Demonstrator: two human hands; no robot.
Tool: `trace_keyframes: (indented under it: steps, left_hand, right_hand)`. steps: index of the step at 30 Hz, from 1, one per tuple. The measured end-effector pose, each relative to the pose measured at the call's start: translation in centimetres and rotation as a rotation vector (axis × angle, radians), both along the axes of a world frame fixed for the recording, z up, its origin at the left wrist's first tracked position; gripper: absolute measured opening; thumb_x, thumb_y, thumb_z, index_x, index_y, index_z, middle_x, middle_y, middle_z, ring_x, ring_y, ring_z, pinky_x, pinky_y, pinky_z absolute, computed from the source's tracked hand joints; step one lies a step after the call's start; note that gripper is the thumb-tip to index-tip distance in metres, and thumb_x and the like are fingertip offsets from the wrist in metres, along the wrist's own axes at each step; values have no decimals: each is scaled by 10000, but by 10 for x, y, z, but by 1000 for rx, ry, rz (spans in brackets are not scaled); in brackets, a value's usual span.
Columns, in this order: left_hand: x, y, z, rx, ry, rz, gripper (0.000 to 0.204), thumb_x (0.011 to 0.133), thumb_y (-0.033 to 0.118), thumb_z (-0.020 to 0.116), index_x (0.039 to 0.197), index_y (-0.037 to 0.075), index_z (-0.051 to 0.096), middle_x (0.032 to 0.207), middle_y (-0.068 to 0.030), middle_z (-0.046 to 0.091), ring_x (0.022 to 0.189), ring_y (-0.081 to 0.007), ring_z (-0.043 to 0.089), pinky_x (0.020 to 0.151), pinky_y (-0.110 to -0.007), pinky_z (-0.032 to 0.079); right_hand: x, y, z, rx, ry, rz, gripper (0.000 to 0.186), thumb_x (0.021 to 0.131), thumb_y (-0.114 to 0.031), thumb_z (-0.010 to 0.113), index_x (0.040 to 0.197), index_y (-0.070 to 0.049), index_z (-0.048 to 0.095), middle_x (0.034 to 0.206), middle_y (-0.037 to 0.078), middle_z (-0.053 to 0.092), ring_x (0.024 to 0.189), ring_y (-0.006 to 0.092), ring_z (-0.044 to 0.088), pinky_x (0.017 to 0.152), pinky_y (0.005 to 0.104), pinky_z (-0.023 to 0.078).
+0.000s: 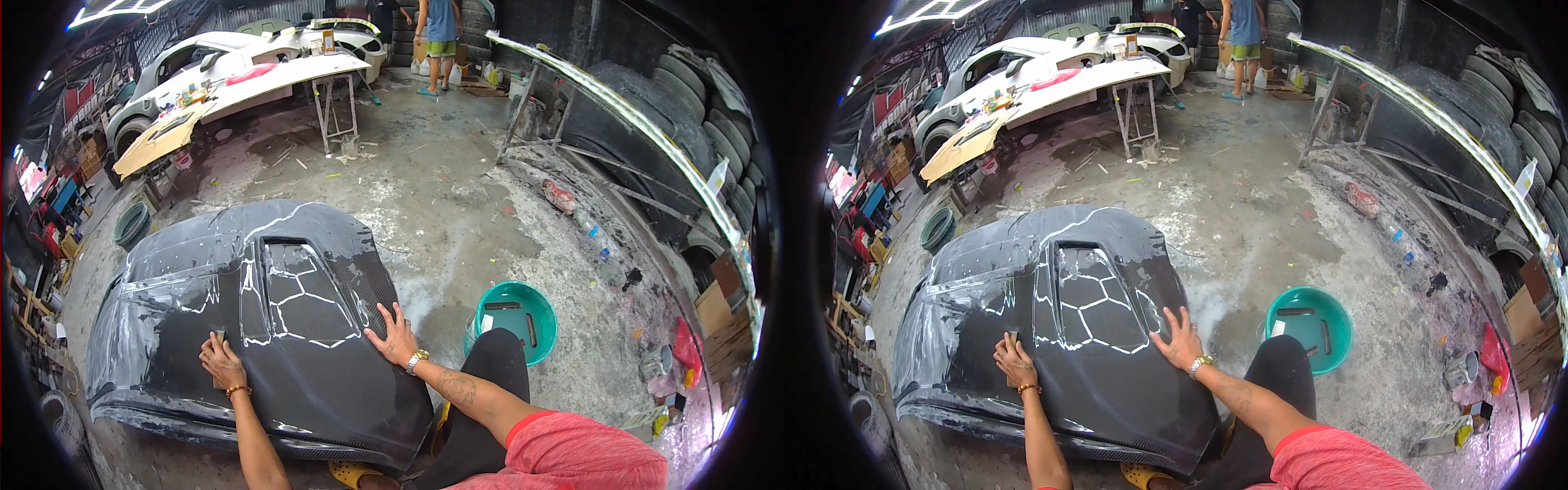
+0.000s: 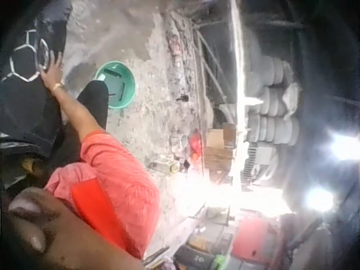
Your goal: Sand the surface of a carbon fiber car hood using a sanding block and water.
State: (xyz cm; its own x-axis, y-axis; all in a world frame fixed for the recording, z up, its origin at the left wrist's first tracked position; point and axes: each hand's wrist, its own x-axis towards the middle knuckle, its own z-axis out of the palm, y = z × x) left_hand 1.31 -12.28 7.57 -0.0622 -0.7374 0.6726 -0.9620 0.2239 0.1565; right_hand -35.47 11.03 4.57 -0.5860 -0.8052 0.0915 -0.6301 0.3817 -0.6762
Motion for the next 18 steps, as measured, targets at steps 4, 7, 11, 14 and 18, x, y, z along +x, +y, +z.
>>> trace_keyframes:
  steps: [4,7,11,14,18]
  left_hand:
    - [-4,0,2,29,4,-1,445,1026,282,570,1435,106,584,1279,-101,576,1153,-326,532,984,-470,430]
    - [-7,2,2,41,7,2,443,1027,284,571,1434,109,586,1276,-101,577,1155,-323,532,984,-468,432]
    - [-6,1,2,33,5,4,444,1025,290,575,1431,110,589,1274,-100,577,1156,-323,531,985,-469,433]
    - [-9,2,3,43,5,8,444,1023,291,579,1428,111,592,1275,-100,578,1158,-326,531,989,-471,433]
    - [-14,3,5,60,12,9,439,1022,286,581,1423,108,594,1282,-102,578,1161,-332,531,995,-474,434]
  right_hand:
    - [-2,0,-2,-16,-2,1,850,924,-632,631,1615,-278,287,1660,264,203,1341,570,444,1092,593,438]
    - [-4,0,-4,-11,0,1,862,922,-632,639,1619,-278,274,1664,260,197,1341,575,439,1084,609,442]
    - [-2,-2,-5,-29,33,-8,838,925,-623,634,1607,-264,304,1646,272,222,1332,566,455,1088,576,447]
    - [-5,-2,-6,-14,29,-7,832,925,-618,638,1603,-259,315,1646,274,222,1332,563,456,1081,574,454]
    - [-8,-2,-8,-21,9,-3,855,922,-632,640,1613,-282,276,1661,254,203,1349,572,435,1082,608,446]
